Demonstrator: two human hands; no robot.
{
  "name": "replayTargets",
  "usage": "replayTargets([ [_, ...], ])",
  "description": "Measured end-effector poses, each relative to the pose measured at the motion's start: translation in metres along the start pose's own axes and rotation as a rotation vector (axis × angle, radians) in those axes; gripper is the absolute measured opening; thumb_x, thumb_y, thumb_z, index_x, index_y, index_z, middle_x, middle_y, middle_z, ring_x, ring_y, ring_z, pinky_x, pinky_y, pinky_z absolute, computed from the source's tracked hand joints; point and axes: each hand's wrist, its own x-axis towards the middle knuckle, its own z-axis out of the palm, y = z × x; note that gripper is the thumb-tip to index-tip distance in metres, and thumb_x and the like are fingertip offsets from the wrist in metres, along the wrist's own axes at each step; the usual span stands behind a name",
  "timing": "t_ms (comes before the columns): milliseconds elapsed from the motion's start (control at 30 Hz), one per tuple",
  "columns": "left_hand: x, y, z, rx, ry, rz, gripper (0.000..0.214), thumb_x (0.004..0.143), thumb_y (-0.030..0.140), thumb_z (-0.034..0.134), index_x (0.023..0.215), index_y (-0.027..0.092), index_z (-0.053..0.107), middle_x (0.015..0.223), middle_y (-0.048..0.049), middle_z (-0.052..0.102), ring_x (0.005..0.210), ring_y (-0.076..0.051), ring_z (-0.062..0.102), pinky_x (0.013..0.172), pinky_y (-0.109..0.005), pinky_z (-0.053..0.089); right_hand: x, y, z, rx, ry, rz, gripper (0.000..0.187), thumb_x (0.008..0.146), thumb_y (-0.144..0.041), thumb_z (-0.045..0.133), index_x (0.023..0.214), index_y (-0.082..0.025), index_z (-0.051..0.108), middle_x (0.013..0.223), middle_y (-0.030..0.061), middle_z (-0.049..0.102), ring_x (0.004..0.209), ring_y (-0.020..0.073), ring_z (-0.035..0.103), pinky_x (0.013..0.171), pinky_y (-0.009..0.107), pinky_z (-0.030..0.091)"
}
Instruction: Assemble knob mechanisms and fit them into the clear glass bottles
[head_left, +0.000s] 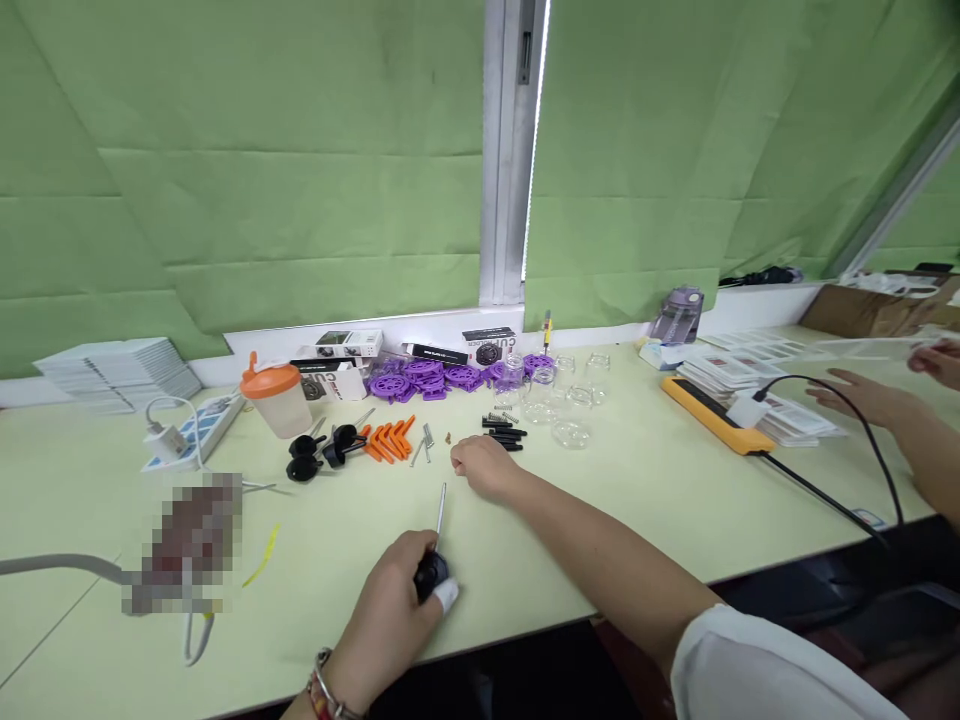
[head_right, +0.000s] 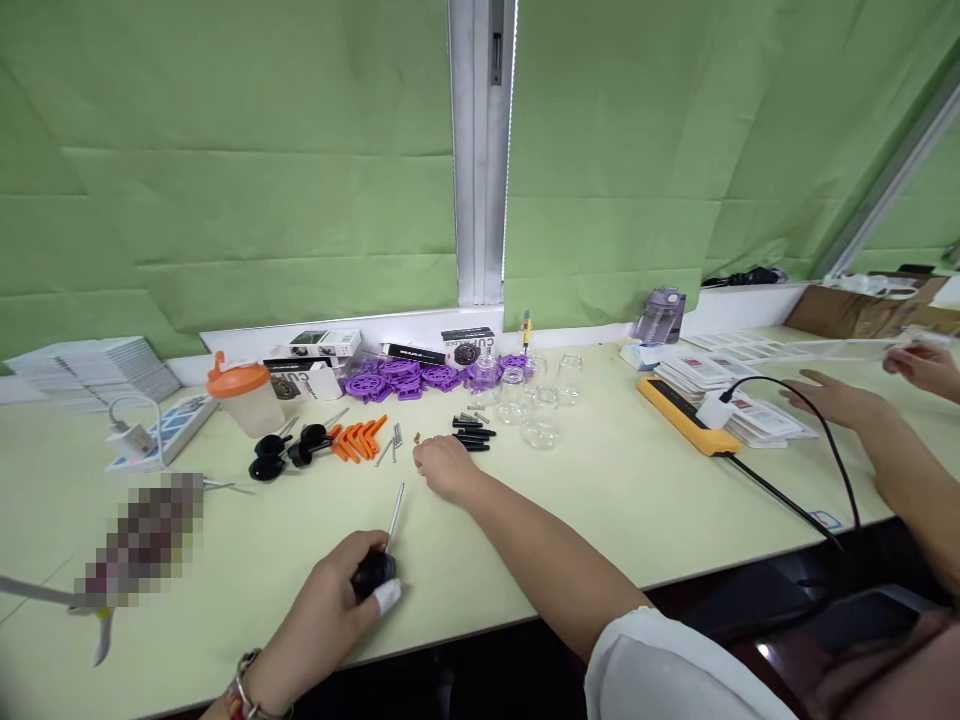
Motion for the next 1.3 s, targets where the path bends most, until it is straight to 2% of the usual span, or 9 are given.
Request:
replayTargets([
  [100,0.017,-0.004,-0.012,-0.272,0.002,-0.122,0.048,0.07,0.029,0.065,0.115,0.018,0.05,0.1,-0.0081,0.064,0.092,-0.021,0.06,0.087,-0.036,0.044,-0.011,0.008,-0.007,0.329,0.088,0.14,0.009,0.08,-0.014,0.054,0.076,-0.016,0.061,0.075,0.004,0.065,0.07,0.0141,0.057,0.06,0.024,0.034],
  [167,0.029,-0.002,-0.023,-0.509,0.018,-0.207,0.056,0.069,0.027,0.066,0.12,0.018,0.043,0.098,-0.0079,0.065,0.088,-0.019,0.06,0.076,-0.032,0.047,-0.018,0.014,-0.013,0.694,0.164,0.235,0.005,0.077,-0.015,0.055,0.075,-0.016,0.06,0.068,0.0025,0.064,0.062,0.0129,0.057,0.056,0.024,0.036],
  [333,0.064,0.014,-0.048,-0.988,0.038,-0.224,0.069,0.071,0.021,0.06,0.132,0.024,0.028,0.09,-0.0064,0.066,0.065,-0.017,0.062,0.052,-0.025,0.042,-0.028,0.022,-0.028,1.389,0.382,0.21,0.015,0.069,-0.024,0.067,0.076,-0.015,0.059,0.069,0.0026,0.065,0.056,0.0107,0.056,0.053,0.025,0.043],
  [500,0.094,0.018,-0.055,-1.106,-0.15,-0.238,0.037,0.078,0.024,0.055,0.114,0.016,0.05,0.084,-0.0091,0.066,0.06,-0.016,0.063,0.045,-0.022,0.042,-0.039,0.021,-0.031,1.496,0.4,0.089,0.037,0.066,-0.029,0.073,0.1,-0.016,0.065,0.069,-0.0002,0.063,0.053,0.0092,0.055,0.051,0.025,0.044],
  [600,0.103,0.012,-0.048,-1.124,-0.126,-0.326,0.019,0.082,0.024,0.051,0.095,0.012,0.057,0.081,-0.0109,0.066,0.06,-0.015,0.063,0.048,-0.021,0.046,-0.045,0.018,-0.029,1.442,0.345,0.078,0.03,0.067,-0.031,0.072,0.093,-0.015,0.07,0.07,0.0028,0.066,0.053,0.0096,0.055,0.053,0.027,0.046],
  [700,0.105,0.002,-0.041,-1.121,-0.062,-0.388,0.018,0.086,0.028,0.049,0.087,0.012,0.058,0.078,-0.011,0.067,0.062,-0.014,0.063,0.051,-0.02,0.05,-0.046,0.016,-0.027,1.41,0.327,0.114,0.027,0.067,-0.031,0.072,0.088,-0.015,0.072,0.069,0.0034,0.066,0.053,0.0096,0.055,0.053,0.027,0.046],
  [900,0.099,-0.014,-0.048,-0.926,-0.125,-0.196,0.047,0.079,0.053,0.057,0.1,0.012,0.057,0.081,-0.0118,0.066,0.071,-0.019,0.065,0.065,-0.03,0.054,-0.046,0.008,-0.026,1.548,0.243,0.225,0.027,0.062,-0.032,0.076,0.081,-0.013,0.072,0.067,0.004,0.067,0.05,0.0087,0.053,0.05,0.025,0.043],
  [1067,0.094,-0.014,-0.054,-0.501,-0.028,-0.004,0.083,0.059,0.031,0.079,0.131,0.023,0.038,0.083,-0.0014,0.061,0.061,-0.015,0.059,0.053,-0.027,0.049,-0.048,-0.002,-0.029,1.767,0.181,0.321,0.027,0.057,-0.026,0.08,0.078,-0.011,0.071,0.063,0.0047,0.066,0.048,0.0069,0.052,0.049,0.022,0.04],
  [1300,0.094,-0.033,-0.053,0.218,0.282,0.275,0.048,0.068,0.042,0.07,0.112,0.023,0.064,0.089,-0.0052,0.065,0.077,-0.02,0.06,0.069,-0.032,0.049,-0.047,0.001,-0.024,1.87,0.114,0.393,0.023,0.058,-0.017,0.078,0.077,-0.008,0.07,0.062,0.0067,0.066,0.051,0.0071,0.053,0.047,0.019,0.038],
])
